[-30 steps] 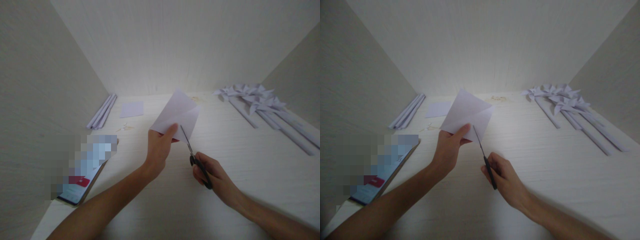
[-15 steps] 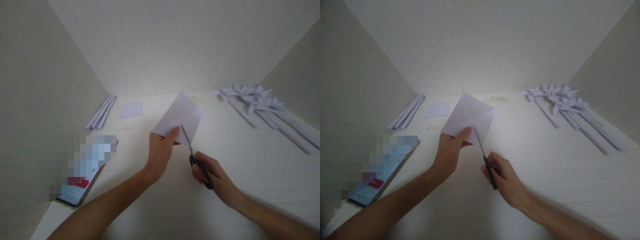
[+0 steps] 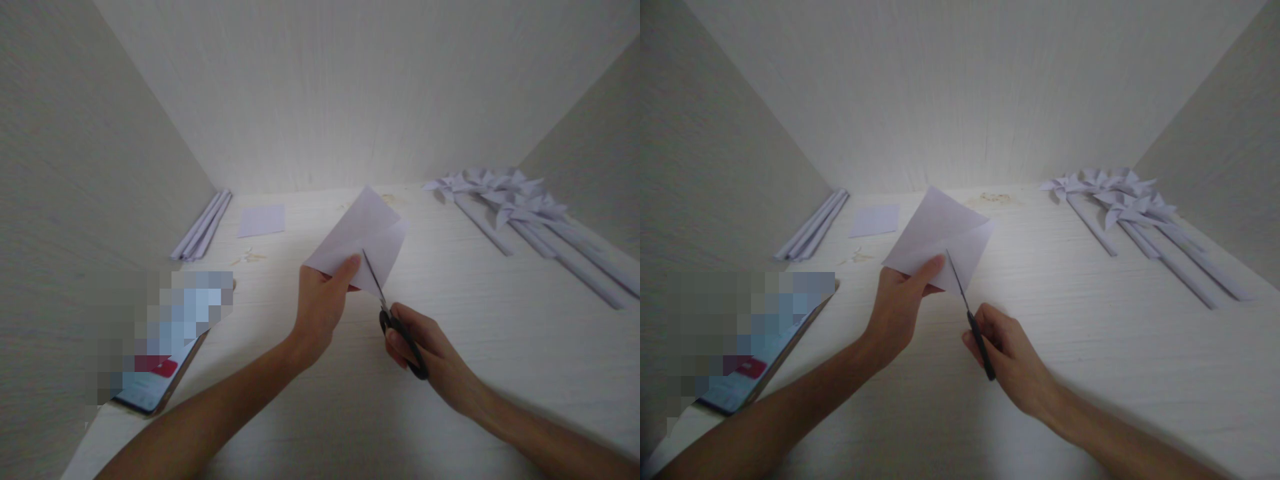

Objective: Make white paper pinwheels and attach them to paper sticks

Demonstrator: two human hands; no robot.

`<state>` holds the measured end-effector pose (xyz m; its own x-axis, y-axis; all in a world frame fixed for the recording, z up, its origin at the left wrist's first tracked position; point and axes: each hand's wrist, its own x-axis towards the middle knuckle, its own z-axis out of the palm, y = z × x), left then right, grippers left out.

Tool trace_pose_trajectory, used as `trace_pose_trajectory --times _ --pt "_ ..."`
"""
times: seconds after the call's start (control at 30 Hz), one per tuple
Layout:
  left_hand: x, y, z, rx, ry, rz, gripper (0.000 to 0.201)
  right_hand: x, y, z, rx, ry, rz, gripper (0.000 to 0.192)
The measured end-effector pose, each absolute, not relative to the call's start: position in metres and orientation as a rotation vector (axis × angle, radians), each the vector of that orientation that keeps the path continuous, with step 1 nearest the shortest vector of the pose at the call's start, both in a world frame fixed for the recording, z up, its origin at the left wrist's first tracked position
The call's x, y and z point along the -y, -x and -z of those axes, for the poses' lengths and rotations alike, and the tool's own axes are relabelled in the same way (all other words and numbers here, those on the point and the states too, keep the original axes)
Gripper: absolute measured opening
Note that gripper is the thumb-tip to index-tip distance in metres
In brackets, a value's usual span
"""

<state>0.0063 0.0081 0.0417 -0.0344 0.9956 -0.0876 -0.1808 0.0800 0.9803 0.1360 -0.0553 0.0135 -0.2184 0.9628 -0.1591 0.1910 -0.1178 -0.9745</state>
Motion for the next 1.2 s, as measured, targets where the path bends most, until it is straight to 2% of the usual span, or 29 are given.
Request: trace_pose_trajectory --times 1.2 --pt "-0.0083 -0.0073 -0.0428 -1.107 -0.958 -1.264 0.023 0.0563 -0.1366 -0.0084 1.399 1.335 -1.413 0.034"
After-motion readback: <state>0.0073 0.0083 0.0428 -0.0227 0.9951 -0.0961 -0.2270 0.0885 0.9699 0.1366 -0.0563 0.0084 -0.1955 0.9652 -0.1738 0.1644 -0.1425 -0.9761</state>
